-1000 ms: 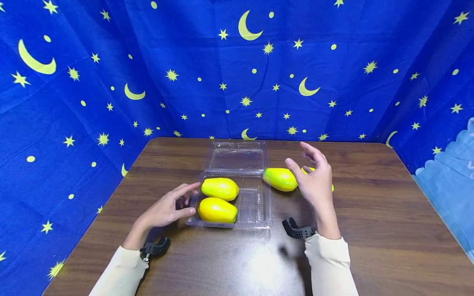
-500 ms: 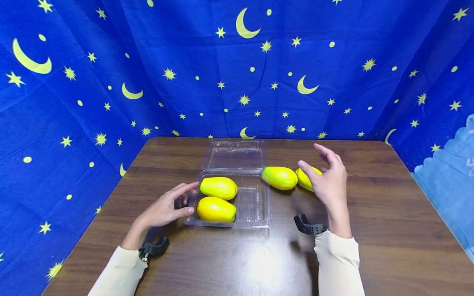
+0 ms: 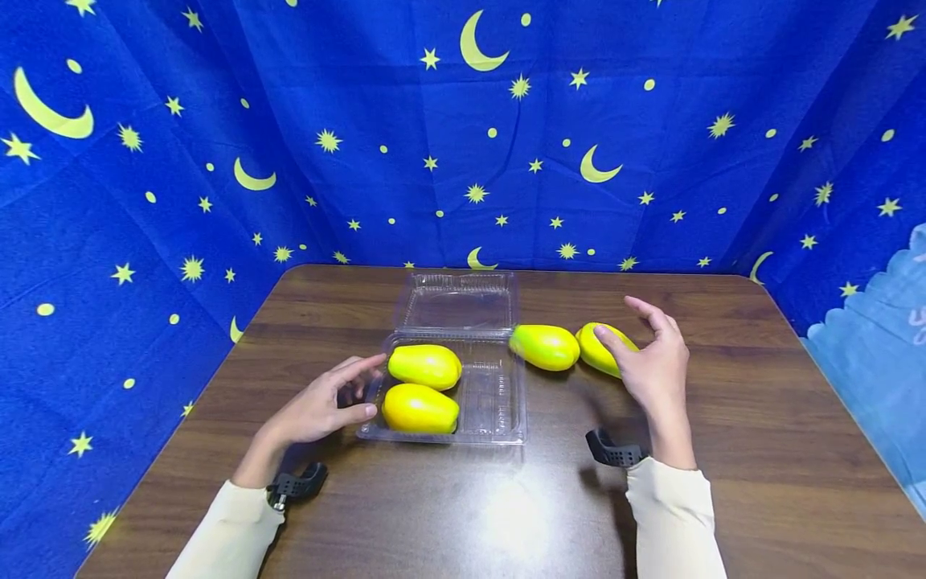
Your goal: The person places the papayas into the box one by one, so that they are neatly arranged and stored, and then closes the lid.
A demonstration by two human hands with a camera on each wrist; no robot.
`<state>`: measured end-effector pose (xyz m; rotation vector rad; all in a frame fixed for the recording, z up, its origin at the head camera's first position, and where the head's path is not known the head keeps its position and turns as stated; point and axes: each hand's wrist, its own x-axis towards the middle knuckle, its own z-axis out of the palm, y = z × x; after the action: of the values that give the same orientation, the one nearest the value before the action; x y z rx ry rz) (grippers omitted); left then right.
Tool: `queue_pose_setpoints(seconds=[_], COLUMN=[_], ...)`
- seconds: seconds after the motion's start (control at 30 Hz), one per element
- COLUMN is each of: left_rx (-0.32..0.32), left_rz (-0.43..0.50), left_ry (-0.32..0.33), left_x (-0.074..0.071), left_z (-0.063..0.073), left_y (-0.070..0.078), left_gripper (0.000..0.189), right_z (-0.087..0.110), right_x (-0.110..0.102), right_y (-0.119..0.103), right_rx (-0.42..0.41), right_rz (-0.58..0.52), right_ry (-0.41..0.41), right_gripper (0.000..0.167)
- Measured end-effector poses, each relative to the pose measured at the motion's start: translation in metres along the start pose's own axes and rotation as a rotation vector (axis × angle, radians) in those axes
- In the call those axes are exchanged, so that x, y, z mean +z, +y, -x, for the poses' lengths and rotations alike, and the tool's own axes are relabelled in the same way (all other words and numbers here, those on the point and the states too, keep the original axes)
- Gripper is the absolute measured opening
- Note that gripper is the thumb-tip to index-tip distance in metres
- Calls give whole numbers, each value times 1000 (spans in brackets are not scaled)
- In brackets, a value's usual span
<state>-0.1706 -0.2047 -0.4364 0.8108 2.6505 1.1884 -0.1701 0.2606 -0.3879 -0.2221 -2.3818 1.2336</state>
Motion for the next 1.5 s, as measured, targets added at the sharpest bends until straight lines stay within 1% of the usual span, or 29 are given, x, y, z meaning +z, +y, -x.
queue_pose_setpoints(seconds=[0.07, 0.13, 0.3, 0.47, 0.67, 0.73, 0.83, 0.97, 1.1, 1.23, 1.5], left_rx=[-1, -5, -15, 2, -6, -14, -5, 8, 6, 10, -5], left_rz=[-7, -12, -23, -18, -22, -20, -16, -21, -21, -14, -18], left_ry=[1, -1, -6, -3, -3, -6, -4, 2, 5, 1, -3], left_x=[0, 0, 0, 1, 1, 1, 1, 1, 1, 1, 1], left_z=[0, 0, 0, -1, -1, -1, -1, -1, -1, 0, 0], left_y=[0, -1, 0, 1, 0, 0, 0, -2, -2, -1, 1], left_gripper=[70, 70, 71, 71, 71, 71, 71, 71, 71, 71, 71], right_z=[1, 1, 0, -2, -3, -3, -3, -3, -3, -3, -5], right_x=[-1, -1, 0, 2, 5, 6, 7, 9, 12, 14, 16], right_y=[5, 10, 24, 35, 37, 38, 39, 42, 44, 45, 50], right_rx=[6, 20, 46, 34, 26, 23, 16, 30, 59, 70, 85], right_rz=[42, 73, 80, 103, 158, 165, 166, 176, 191, 203, 178], right_ry=[1, -15, -90, -105, -137, -146, -148, -157, -174, -181, -167], right_gripper=[61, 63, 68, 69, 71, 72, 71, 71, 72, 73, 74])
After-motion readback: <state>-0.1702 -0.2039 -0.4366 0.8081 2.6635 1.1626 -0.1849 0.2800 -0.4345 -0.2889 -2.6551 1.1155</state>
